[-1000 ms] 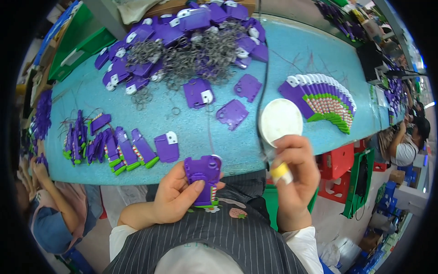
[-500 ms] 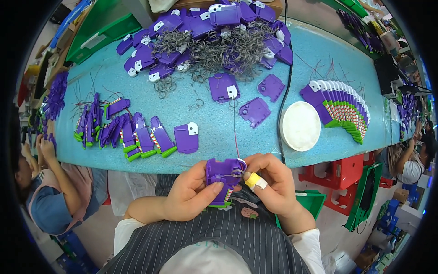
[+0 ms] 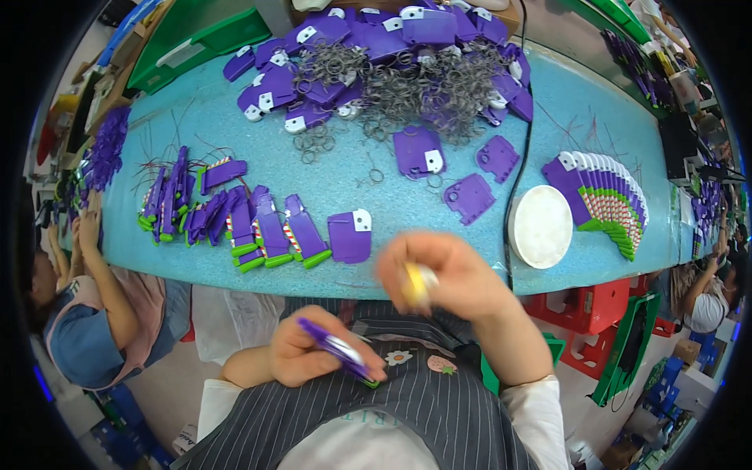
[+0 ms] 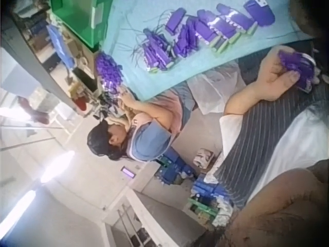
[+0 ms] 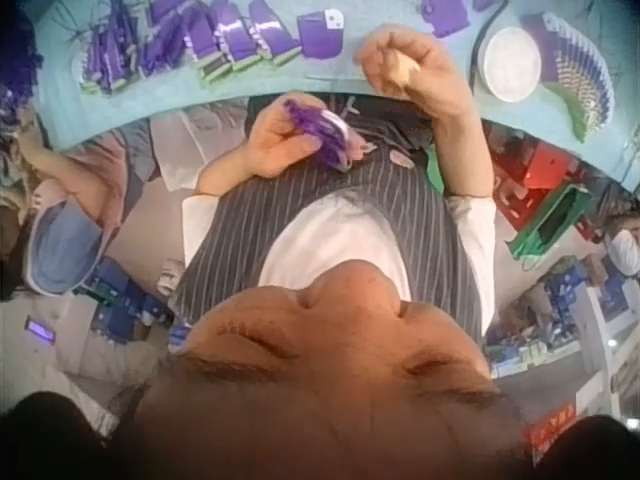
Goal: The person assembles small purple and green plastic components by hand at a factory workstation, joining them with adhesive from a bowl and attaching metal loops.
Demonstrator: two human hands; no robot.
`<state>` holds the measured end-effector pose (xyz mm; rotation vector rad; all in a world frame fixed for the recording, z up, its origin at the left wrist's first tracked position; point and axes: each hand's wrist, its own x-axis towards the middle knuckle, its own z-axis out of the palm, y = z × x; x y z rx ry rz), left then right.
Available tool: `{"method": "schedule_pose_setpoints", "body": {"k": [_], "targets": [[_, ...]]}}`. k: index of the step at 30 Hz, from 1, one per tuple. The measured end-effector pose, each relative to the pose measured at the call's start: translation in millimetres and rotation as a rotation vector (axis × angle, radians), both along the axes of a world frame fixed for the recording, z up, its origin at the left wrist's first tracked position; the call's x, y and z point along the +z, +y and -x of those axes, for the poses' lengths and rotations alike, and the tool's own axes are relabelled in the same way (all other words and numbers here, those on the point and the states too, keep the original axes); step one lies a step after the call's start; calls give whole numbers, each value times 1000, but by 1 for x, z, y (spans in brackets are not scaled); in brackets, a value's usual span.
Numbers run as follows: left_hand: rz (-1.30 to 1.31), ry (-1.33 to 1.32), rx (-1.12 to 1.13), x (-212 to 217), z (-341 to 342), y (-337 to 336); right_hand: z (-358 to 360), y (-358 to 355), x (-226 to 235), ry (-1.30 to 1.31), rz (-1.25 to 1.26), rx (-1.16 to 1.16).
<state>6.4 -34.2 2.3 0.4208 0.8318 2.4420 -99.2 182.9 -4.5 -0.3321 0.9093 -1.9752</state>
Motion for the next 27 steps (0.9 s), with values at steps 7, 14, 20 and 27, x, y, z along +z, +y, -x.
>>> {"method": "schedule_pose_setpoints", "body": {"k": [7,14,20,27], "targets": [[273,-360,72,0,-7,-4,-9,-40,-7,1329,-1112,-406],[324,-408,50,1,-1,19,-60,23,27,325,-576,-598],[408,-333,6,8,3,32,-55,6,18,212,-465,-338],[542,-221,5,4,4,39,-59,9,9,299,-546,-368]]}}
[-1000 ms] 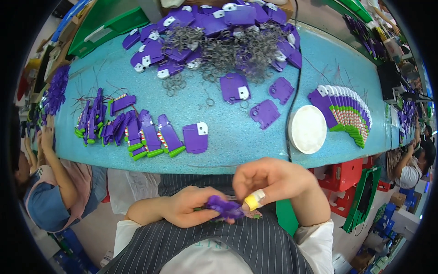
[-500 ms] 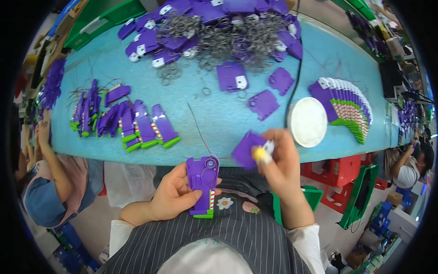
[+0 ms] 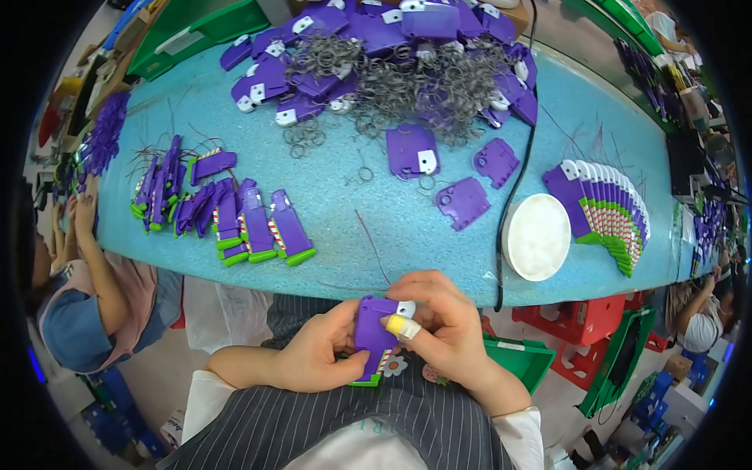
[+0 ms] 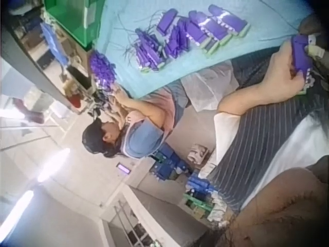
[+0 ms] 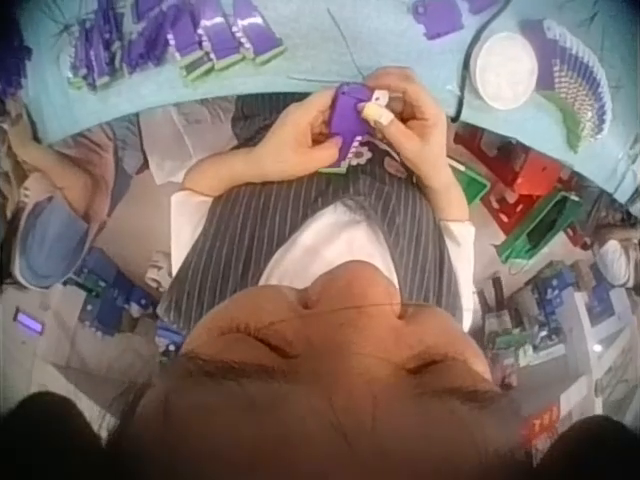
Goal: The person assembles small purple and green plastic components by hand at a factory workstation, joining them with adhesive from a bowl and attaching metal loops.
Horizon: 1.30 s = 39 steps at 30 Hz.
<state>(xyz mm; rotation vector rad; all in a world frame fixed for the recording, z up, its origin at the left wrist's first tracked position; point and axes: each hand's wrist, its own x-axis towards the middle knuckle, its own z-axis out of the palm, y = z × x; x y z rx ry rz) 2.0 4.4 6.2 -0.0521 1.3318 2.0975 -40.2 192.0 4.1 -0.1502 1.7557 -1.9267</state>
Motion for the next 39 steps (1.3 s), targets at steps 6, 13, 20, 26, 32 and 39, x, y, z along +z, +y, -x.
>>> {"method": "schedule_pose_setpoints", "body": {"k": [6,13,20,26,32,39], "targets": [[142,165,-38,1,5,-7,-4,-3,8,146,-124,-51],[331,655,-27,3,8,-7,-12,-6,5,-471,332,-160],[284,559,-1,-10,2,1,-16,-9,-7,247,174,-217],[257,553,-114,-7,40,-11,7,1,2,415,-42,19],[311,815,25,4,47,-7,-4,11,-1,385,-157,-140],[90,352,450,-23,23,-1,-6,-3,-5,391,-214,28]]}}
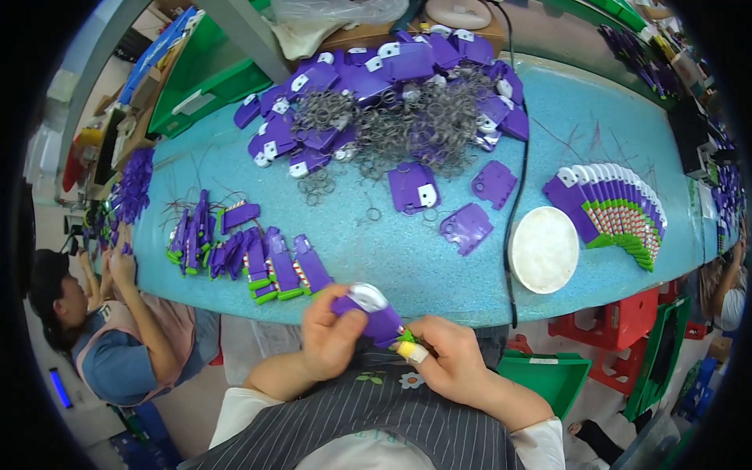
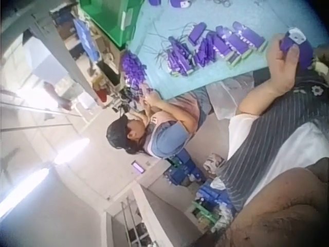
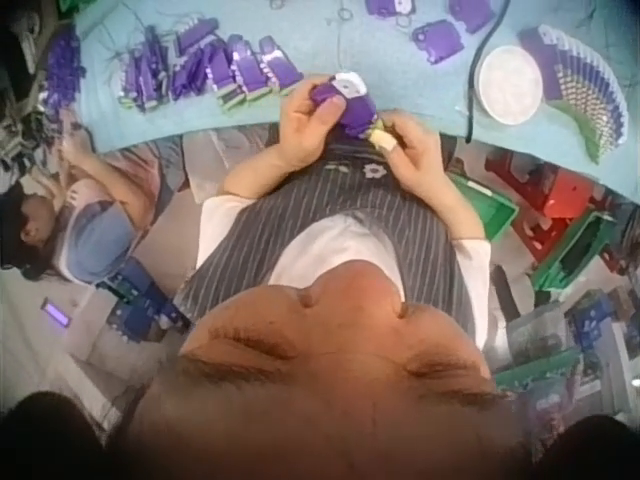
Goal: The person assembles small purple and green plastic components by hand at a factory workstation, joining them with adhesive from a bowl and attaching metal loops.
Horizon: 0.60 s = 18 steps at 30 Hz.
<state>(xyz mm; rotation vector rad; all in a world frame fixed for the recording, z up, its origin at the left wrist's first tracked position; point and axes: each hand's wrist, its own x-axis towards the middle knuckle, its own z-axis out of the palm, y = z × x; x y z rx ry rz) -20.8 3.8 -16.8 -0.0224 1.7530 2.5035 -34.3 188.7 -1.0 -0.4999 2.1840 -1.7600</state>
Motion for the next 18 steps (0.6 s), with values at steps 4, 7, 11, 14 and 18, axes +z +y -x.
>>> {"method": "schedule_pose_setpoints", "body": {"k": [4,7,11,14,18], "targets": [[-1,-49,-61,8,-1,1,-4,1,1,-87,-19,26],[23,-60,-57,22,11,-8,4,-5,-4,-110,72,-10],[100,38,53,8,2,1,17,-12,1,-161,99,33],[18,-11,55,4,-7,-5,22,-15,-3,-109,70,127],[274,219,-47,1,1,-2,12,-12,-3,27,62,37]]}}
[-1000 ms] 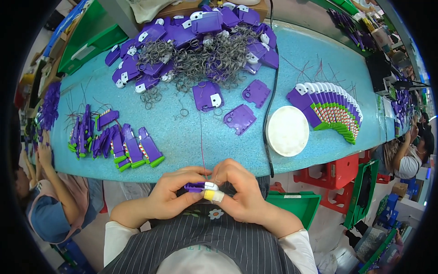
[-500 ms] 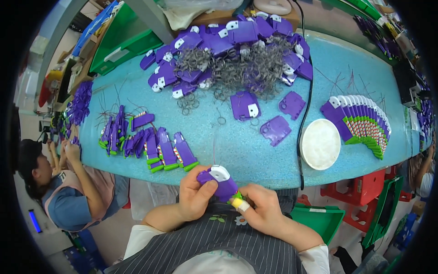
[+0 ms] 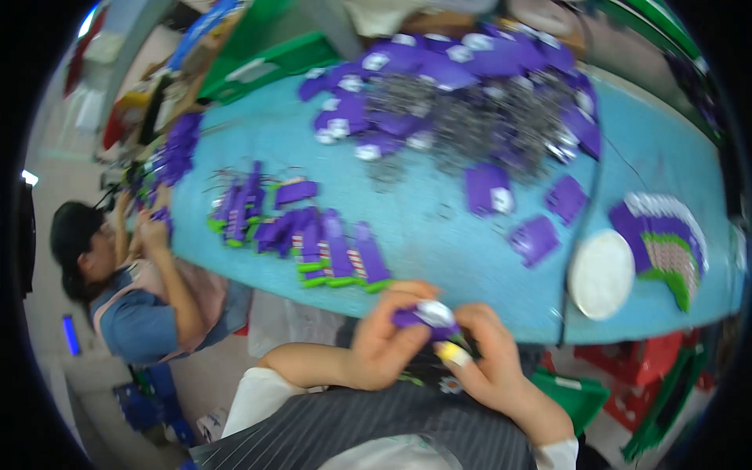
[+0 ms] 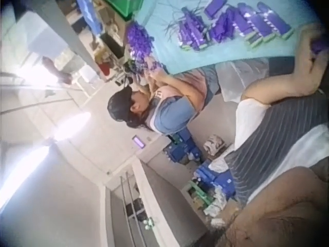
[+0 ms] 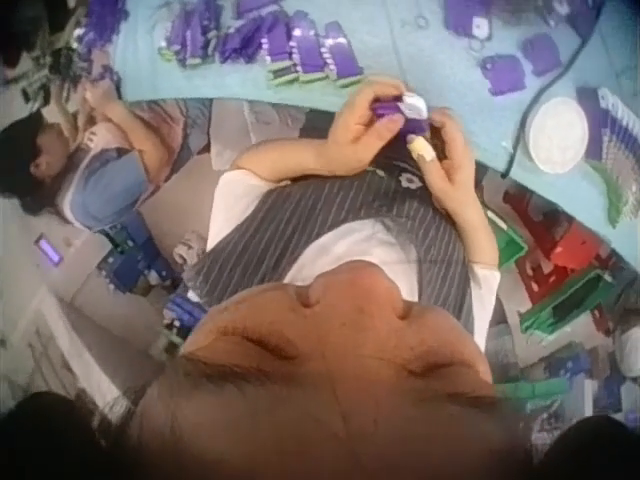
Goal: The person assembles small purple and green plastic components by hand at a factory workstation, joining them with adhesive from a bowl and attaching metal loops.
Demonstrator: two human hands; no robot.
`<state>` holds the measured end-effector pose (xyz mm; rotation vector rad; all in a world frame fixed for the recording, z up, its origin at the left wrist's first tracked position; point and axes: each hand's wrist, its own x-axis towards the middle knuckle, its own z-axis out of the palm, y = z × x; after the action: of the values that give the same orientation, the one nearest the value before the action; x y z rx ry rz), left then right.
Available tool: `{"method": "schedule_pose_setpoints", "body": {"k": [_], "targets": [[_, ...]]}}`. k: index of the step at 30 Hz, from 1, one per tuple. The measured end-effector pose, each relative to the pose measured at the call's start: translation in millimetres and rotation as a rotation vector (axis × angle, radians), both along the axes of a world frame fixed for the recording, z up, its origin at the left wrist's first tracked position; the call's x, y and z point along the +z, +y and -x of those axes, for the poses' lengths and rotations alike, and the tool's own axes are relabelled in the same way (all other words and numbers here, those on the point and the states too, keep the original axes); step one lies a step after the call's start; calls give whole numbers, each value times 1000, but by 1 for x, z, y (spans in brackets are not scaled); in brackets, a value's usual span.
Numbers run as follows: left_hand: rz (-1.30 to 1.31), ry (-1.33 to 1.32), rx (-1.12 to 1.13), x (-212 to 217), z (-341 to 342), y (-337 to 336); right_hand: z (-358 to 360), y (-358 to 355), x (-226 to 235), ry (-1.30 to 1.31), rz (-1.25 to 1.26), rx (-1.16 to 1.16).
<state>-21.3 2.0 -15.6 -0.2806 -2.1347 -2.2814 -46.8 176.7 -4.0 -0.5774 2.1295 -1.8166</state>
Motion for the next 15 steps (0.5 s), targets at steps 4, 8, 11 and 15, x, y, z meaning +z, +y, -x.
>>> {"method": "schedule_pose_setpoints", "body": {"k": [4,8,11,15], "targets": [[323,99,-309,28,21,-14,-7,19,14,-15,-11,-99],[947,183,-2,61,97,-80,1,59,59,95,77,-660],[1412,493,127,43,165,-142,47,138,62,398,46,-783],[1249,429,-44,18,198,-160,92,171,45,379,-288,-671]]}}
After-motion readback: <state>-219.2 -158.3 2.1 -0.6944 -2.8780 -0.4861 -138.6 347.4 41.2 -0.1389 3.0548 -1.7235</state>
